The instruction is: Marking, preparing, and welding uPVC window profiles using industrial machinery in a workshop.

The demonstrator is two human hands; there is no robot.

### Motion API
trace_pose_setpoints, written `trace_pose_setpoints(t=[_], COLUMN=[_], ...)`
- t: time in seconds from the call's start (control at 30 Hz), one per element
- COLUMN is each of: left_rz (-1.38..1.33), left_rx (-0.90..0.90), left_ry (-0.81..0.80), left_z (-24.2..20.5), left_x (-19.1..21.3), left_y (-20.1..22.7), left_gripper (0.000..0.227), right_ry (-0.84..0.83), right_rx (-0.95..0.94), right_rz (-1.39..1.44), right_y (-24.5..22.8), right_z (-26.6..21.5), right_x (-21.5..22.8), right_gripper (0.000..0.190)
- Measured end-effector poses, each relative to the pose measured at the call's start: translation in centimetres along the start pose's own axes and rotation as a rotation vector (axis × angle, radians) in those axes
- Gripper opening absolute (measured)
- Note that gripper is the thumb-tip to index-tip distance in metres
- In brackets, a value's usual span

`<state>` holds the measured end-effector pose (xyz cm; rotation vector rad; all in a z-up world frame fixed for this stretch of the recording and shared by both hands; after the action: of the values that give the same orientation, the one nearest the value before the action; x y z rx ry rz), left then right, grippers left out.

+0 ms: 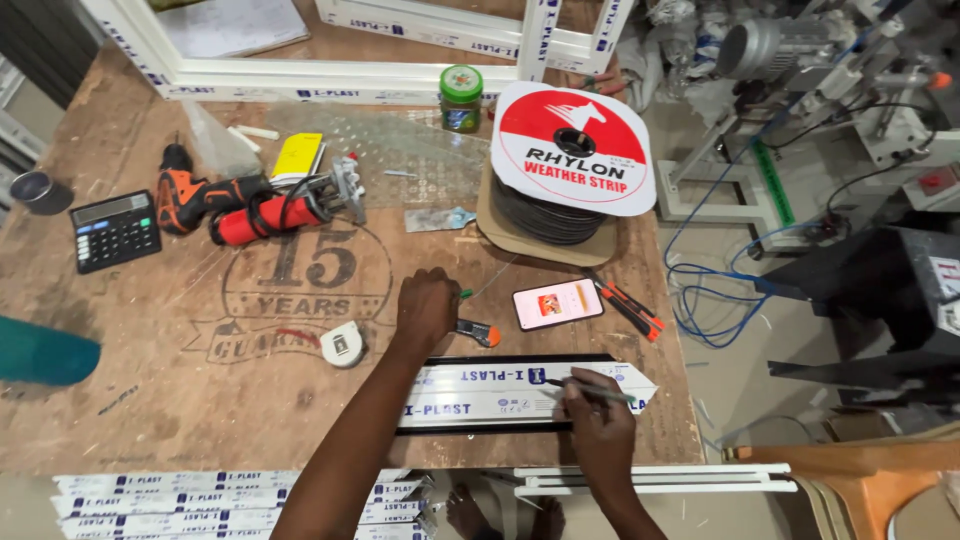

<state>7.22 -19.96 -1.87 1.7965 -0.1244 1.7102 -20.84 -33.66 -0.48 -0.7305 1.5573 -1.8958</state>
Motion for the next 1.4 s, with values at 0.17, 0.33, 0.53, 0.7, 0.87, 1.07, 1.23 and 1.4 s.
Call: trace_pose_setpoints(t=[0.17,0.33,0.53,0.7,0.87,1.07,1.23,1.4], left_rz=[-0.03,-0.77,-0.792,-0.837,-0.807,-0.793,-0.791,-0.771], left_rx=[-0.078,-0.116,-0.079,-0.133,-0.152,-0.149,-0.164,-0.1], left_ry=[0.02,-0.234,-0.117,-0.108,-0.086,-0.098,-0.107,-0.113], left_z=[-0.7,-3.5,-5.9,-6.8,-7.2,-7.6,-8.0,-8.7], left_x=[0.1,2.9,6.6,7.4,7.7,7.8,7.9,7.7], left_y=[1.7,4.4,5.1,5.0,4.7,4.6,4.5,4.1], left_gripper=[0.012,0.027,0.016,0.016,0.017,0.016,0.015,0.014], right_ry=[0.091,0.115,0.065,0.039,0.022,-0.003,-0.06,-0.084], right_rx=[0.003,0.061,0.104,0.089,0.134,0.079,0.023,-0.095], right_rz=[0.043,0.018,0.006,-0.047,-0.02,0.008,0.046,0.147], right_y=[-1.9,-4.1,-4.8,-3.6,-4.0,-3.0,-1.4,0.1], right_z=[2.6,5.4,6.2,6.1,6.1,6.3,6.3,6.0], right_x=[-1.9,-3.9,-5.4,-6.0,-6.4,-6.7,-7.3,-8.5], right_gripper=[0.023,0.022,0.026,0.025,0.025,0.024,0.026,0.028])
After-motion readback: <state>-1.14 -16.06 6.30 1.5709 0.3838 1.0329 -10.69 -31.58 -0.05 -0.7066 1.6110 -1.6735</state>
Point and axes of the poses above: each hand's wrist, its own z-axis towards the middle knuckle, its own x-axis out of the back of the hand, y = z × x, the point moved 6 cm from there along z, towards the middle knuckle, and after that the axes turned 12 degrees about x, right-handed, at the moved point
